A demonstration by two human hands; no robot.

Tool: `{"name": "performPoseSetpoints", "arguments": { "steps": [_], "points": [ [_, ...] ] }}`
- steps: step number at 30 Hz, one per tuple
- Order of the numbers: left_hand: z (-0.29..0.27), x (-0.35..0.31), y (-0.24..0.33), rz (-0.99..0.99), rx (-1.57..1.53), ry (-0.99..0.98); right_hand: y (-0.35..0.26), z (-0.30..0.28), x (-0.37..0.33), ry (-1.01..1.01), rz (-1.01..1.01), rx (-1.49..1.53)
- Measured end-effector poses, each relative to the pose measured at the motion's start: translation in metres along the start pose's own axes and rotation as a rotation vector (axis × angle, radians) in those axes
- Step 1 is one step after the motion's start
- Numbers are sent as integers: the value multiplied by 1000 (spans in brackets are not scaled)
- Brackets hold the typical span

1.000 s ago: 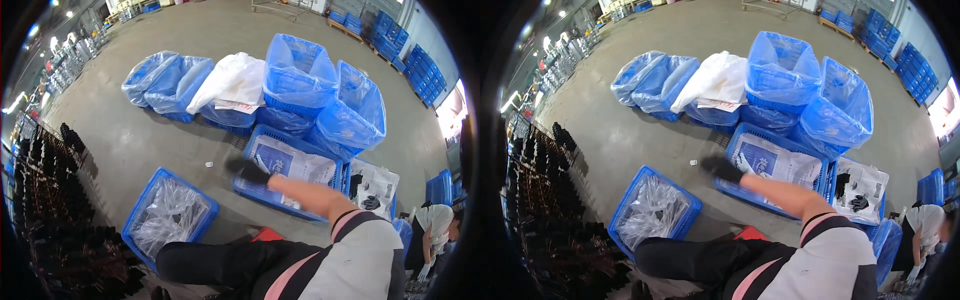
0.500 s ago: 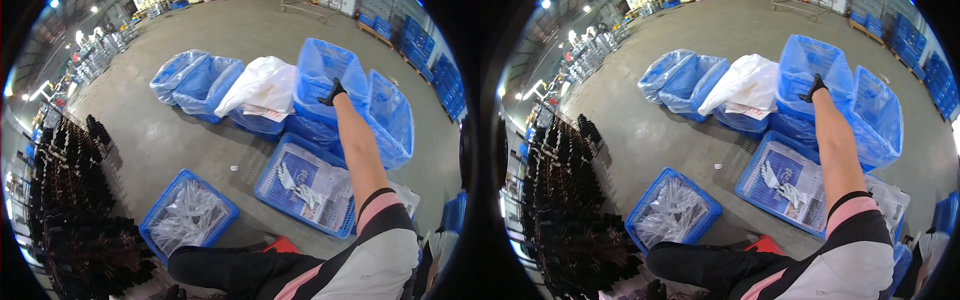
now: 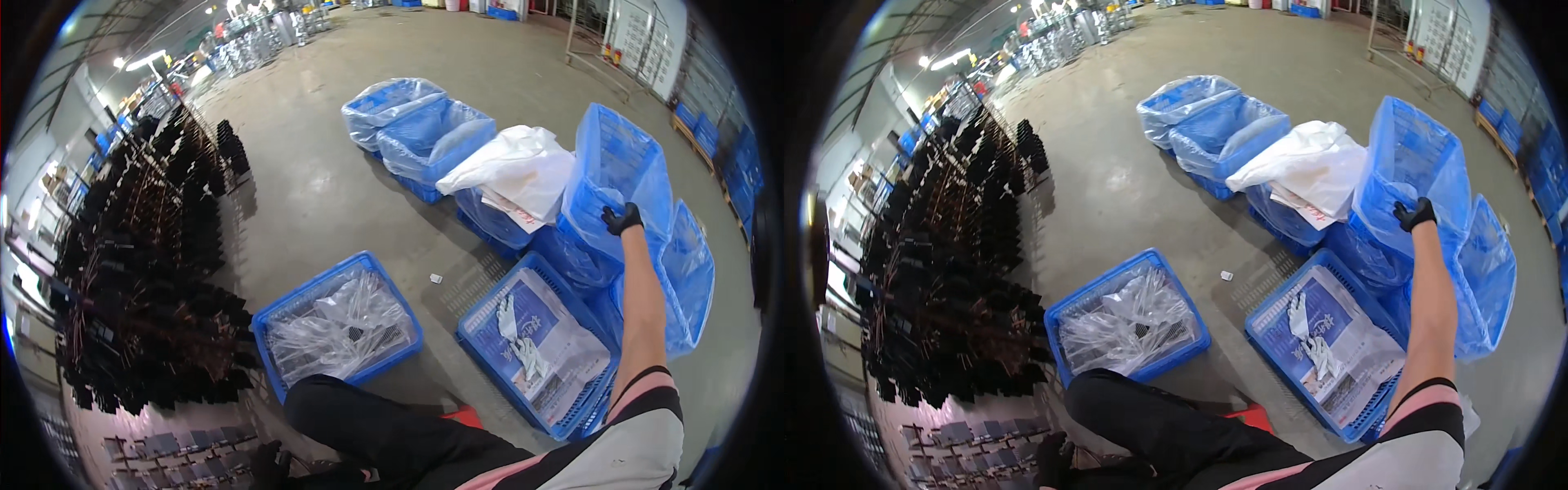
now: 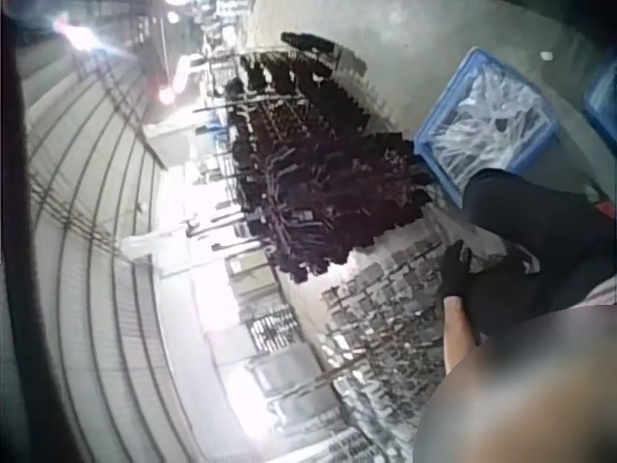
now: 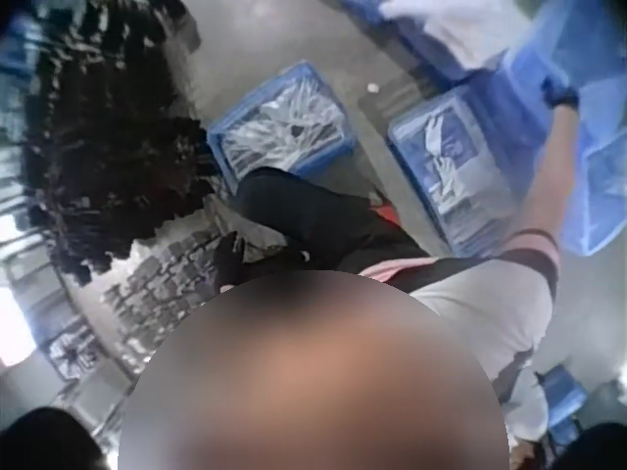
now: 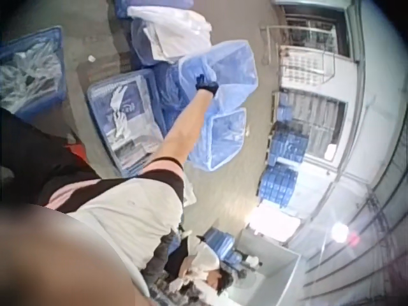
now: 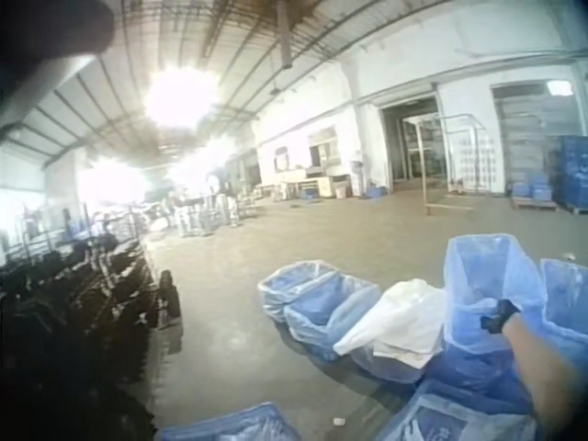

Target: Picking small metal components from vertical storage racks and placing them into a blue bin.

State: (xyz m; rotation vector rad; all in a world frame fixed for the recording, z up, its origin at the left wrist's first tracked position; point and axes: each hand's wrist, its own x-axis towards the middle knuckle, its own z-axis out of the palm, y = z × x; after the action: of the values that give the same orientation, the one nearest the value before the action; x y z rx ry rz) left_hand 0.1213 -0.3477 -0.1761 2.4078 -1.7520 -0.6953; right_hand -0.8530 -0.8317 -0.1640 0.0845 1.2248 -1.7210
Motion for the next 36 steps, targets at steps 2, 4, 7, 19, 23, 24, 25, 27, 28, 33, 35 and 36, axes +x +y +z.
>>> {"name": "performPoseSetpoints", "arguments": {
  "steps": [2,4,7,19,23,24,25,27,28,33,35,36],
  "points": [
    [3,-19,-12,-10,-16,73,5,28,-5,-59,-19,-26],
    [2,-32,-17,30,-1,193,12,43,-20,-6,-4,-7],
    [7,-21,-25,101,-68,245,-19,23,-40,-164,-106,-61],
    [3,-39,-18,109,-95,306,16,103,-214,-887,-766,-879],
    [2,-34,-16,109,-120,325,51,146,-275,-836,-242,-503],
    [1,-33,-15,115,-110,337,61,150,-270,-917,-284,-638],
    [0,-35,-12,112,-100,344,72,152,-270,-1000,-318,-776],
    [2,-41,-15,76,-88,344,104,160,-275,-1074,-412,-921],
    [4,-41,-20,94,-68,351,127,167,-280,-1142,-531,-1043],
    [-5,-44,-20,-89,-488,361,238,187,-298,-1146,-114,-818],
    [-13,-42,-20,-161,-575,425,266,198,-294,-1209,-56,-934],
    [-19,-41,-20,-205,-658,489,280,203,-294,-1257,-21,-1041]
  ]
}}
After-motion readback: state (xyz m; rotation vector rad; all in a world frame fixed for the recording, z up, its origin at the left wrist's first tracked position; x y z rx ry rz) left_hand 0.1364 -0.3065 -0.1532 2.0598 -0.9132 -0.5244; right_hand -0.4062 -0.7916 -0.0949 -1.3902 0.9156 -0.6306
